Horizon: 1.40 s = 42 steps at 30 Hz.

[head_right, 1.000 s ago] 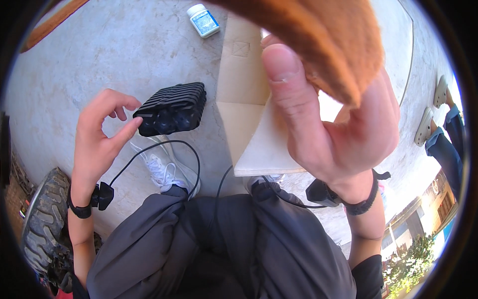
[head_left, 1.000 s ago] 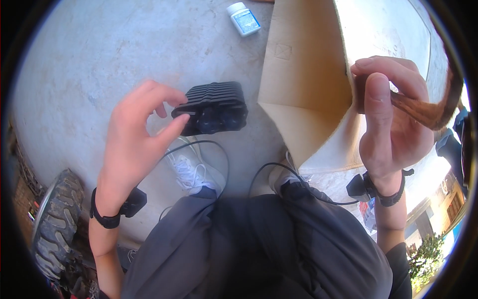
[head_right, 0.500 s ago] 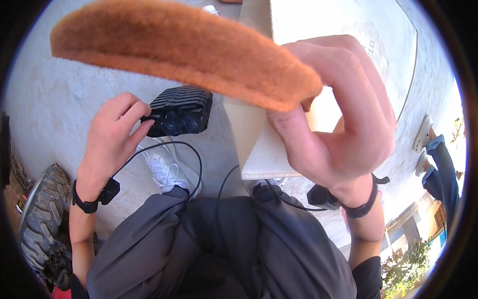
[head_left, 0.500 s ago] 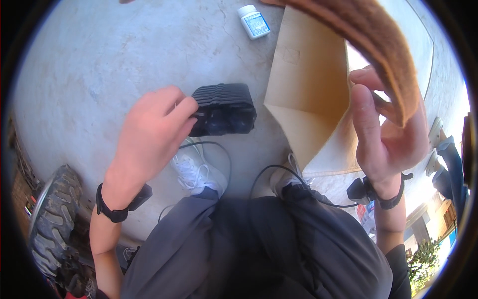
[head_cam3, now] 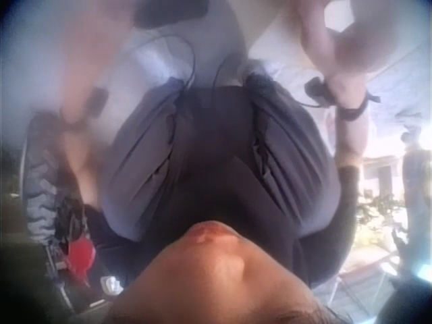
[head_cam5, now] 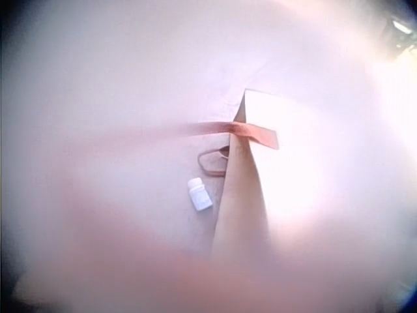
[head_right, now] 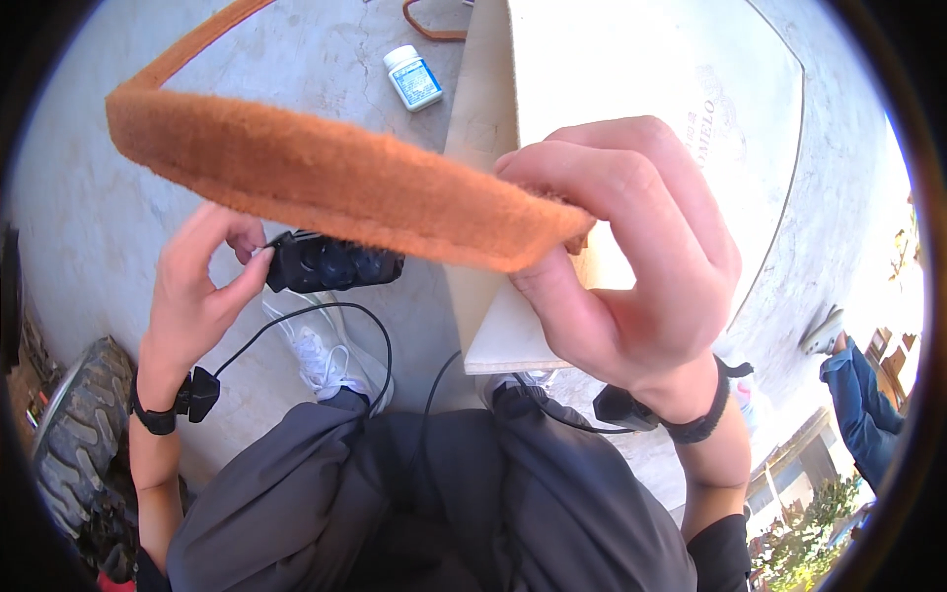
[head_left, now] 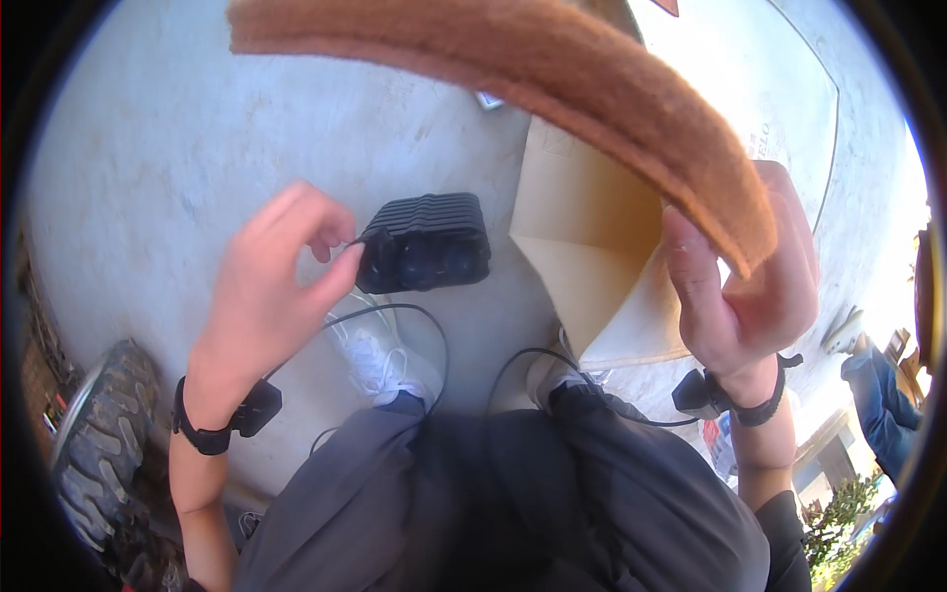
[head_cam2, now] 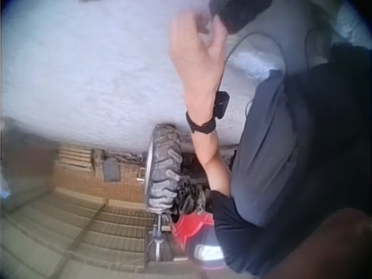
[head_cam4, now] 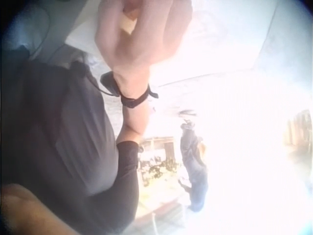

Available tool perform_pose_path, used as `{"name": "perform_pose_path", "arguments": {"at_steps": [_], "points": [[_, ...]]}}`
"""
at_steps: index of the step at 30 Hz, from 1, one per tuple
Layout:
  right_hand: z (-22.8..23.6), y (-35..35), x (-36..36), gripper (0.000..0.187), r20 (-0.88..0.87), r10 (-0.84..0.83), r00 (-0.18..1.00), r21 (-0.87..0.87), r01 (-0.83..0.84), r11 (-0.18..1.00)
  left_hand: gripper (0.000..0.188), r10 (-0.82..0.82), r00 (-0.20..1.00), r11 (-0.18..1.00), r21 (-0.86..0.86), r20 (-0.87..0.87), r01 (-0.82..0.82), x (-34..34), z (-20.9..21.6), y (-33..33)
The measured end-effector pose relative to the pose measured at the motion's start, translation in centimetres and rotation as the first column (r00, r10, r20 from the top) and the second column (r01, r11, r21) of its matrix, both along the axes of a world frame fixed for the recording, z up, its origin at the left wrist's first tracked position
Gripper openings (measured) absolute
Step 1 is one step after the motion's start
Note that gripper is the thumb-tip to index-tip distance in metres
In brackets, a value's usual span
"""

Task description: The person assembles components of a small electronic device by hand, fitting plastic caps onto a black housing and later handling a white power adapter and charging cable.

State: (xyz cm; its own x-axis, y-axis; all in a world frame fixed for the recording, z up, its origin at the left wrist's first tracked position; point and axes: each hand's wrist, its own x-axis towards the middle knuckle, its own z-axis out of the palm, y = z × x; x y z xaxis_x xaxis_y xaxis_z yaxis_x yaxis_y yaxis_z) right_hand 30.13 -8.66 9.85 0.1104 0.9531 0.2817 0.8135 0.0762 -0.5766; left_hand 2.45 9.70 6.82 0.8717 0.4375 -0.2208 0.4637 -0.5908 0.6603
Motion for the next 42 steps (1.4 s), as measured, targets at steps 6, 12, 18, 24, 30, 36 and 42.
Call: {"name": "perform_pose_path", "arguments": {"at_steps": [6, 12, 18, 24, 30, 36, 42], "points": [[0.1, -0.3, 0.1, 0.025, -0.044, 0.007, 0.999, 0.018, -0.007, 1.0, 0.011, 0.427, 0.903, 0.726, -0.578, -0.049, -0.374, 1.9, -0.6, 0.2], [0.5, -0.5, 0.0, 0.026, -0.004, 0.007, 1.0, 0.013, -0.007, 1.0, 0.014, 0.335, 0.94, 0.814, -0.522, 0.063, -0.255, 6.6, -0.9, -1.6], [0.4, -0.6, 0.0, 0.028, -0.005, 0.006, 1.0, 0.019, -0.006, 1.0, 0.025, 0.205, 0.933, 0.807, -0.59, 0.295, 0.01, 7.3, -2.2, -2.1], [-0.1, -0.5, 0.3, 0.03, -0.009, 0.03, 1.0, 0.032, -0.03, 0.999, 0.017, 0.048, 0.988, 0.964, -0.264, 0.145, -0.008, 3.6, -1.3, -1.6], [0.0, -0.2, 0.1, 0.031, -0.007, 0.029, 1.0, -0.033, -0.029, 0.999, 0.025, -0.248, 0.959, 0.966, 0.109, 0.138, 0.234, 2.6, -2.7, -4.4], [0.1, -0.4, -0.2, 0.032, -0.029, -0.003, 1.0, -0.064, 0.001, 0.998, 0.025, -0.319, 0.931, 0.938, 0.197, 0.177, 0.284, 2.7, -3.8, -5.9], [0.0, -0.2, -0.2, 0.034, -0.016, 0.007, 1.0, -0.038, -0.008, 0.999, 0.013, 0.186, 0.958, 0.977, -0.145, 0.219, -0.156, 3.4, -0.2, -4.4]]}}
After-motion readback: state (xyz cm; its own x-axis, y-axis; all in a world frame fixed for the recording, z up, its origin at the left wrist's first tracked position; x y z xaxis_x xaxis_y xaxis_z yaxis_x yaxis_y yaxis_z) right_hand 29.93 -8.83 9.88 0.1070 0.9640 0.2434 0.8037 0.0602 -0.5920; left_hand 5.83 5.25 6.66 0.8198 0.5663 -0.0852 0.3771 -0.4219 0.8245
